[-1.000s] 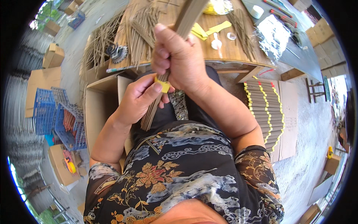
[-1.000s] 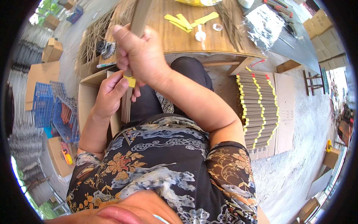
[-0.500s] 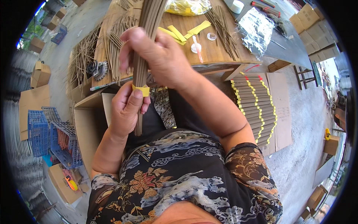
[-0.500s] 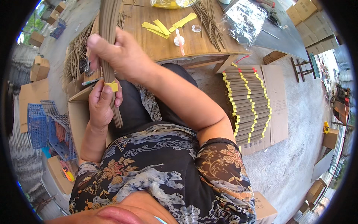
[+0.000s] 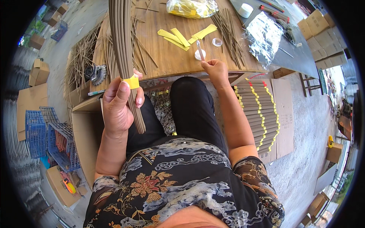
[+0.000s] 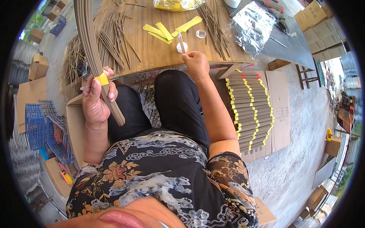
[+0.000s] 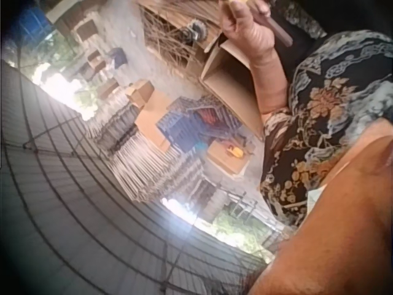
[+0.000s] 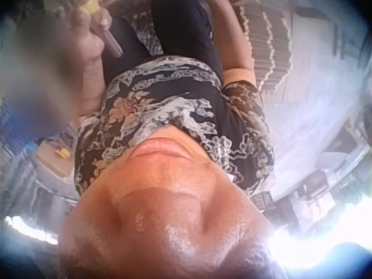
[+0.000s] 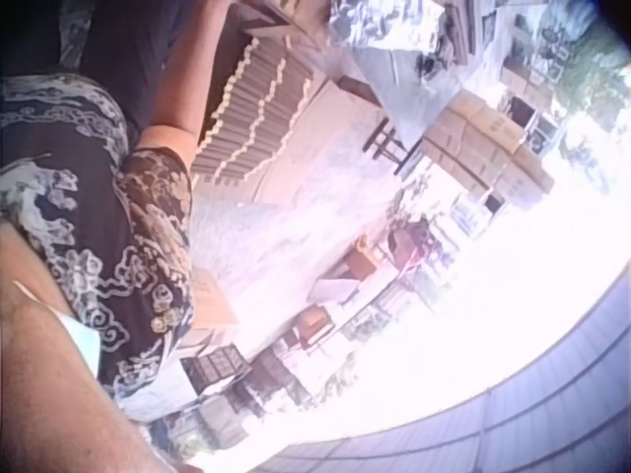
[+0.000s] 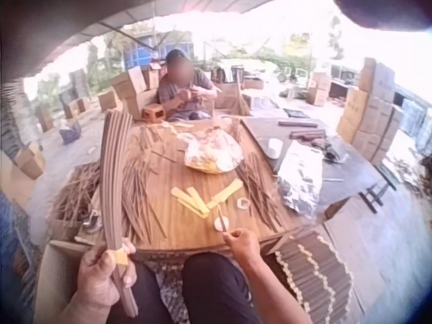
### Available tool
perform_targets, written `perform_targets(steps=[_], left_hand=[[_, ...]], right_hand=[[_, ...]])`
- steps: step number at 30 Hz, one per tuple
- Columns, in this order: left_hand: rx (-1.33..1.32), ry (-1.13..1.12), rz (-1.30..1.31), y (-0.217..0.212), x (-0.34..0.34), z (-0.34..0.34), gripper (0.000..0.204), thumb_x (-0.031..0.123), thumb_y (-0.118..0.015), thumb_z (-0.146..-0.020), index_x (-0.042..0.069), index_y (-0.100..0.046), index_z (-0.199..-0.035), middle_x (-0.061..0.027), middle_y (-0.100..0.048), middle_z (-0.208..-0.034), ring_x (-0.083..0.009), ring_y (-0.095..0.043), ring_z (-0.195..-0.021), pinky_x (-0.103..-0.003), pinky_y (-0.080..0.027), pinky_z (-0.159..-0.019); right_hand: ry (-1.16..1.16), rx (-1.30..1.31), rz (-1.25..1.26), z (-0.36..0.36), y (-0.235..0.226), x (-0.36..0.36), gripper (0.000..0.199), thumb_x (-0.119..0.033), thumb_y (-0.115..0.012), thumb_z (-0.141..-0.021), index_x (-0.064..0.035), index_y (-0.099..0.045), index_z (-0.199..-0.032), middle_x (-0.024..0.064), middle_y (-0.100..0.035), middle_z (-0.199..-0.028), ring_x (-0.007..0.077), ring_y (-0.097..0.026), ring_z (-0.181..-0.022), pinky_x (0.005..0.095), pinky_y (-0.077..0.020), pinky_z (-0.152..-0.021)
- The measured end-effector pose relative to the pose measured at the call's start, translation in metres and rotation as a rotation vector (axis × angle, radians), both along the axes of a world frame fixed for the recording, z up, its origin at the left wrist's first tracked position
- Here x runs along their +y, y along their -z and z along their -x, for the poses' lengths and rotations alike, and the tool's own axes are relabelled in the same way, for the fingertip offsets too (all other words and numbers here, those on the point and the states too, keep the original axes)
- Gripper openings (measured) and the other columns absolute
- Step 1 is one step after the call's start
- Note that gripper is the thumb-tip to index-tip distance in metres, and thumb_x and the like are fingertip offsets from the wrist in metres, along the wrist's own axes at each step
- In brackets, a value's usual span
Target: The person gathers thin sticks from a cardboard box, aligns them into a bundle, and secures the bundle with yellow tape. The person repeats this process to create multiple taped bundles.
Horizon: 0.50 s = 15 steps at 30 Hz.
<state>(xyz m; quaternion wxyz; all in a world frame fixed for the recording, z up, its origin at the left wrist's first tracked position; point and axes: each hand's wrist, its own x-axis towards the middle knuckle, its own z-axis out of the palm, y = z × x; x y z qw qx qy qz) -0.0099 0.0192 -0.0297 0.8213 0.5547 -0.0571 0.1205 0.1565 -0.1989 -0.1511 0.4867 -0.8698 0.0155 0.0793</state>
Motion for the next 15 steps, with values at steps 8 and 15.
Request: perform_targets(steps=[8,15], left_hand=[[0.016,0.047,0.304,0.001,0.012,-0.002,0.032,0.027,-0.048,-0.089,-0.002,-0.056,-0.1,-0.0109,-0.048,-0.108,-0.0138,-0.047,-0.058,-0.024,-0.036,-0.049],[-0.037,0.032,0.368,-0.011,0.009,0.013,0.035,0.027,-0.045,-0.09,-0.005,-0.054,-0.101,-0.0126,-0.047,-0.111,-0.0129,-0.047,-0.059,-0.024,-0.036,-0.049]], right_hand=[[-0.329,0.128,-0.968,0.077,-0.096,0.009,0.018,-0.01,-0.052,-0.086,0.0044,-0.05,-0.097,0.0104,-0.059,-0.075,0.0117,-0.053,-0.055,0.0212,-0.0432,-0.049],[-0.644,0.279,-0.994,0.13,-0.12,0.032,0.015,-0.007,-0.048,-0.089,0.0014,-0.048,-0.101,0.0059,-0.056,-0.073,0.0045,-0.042,-0.048,0.017,-0.0335,-0.042]])
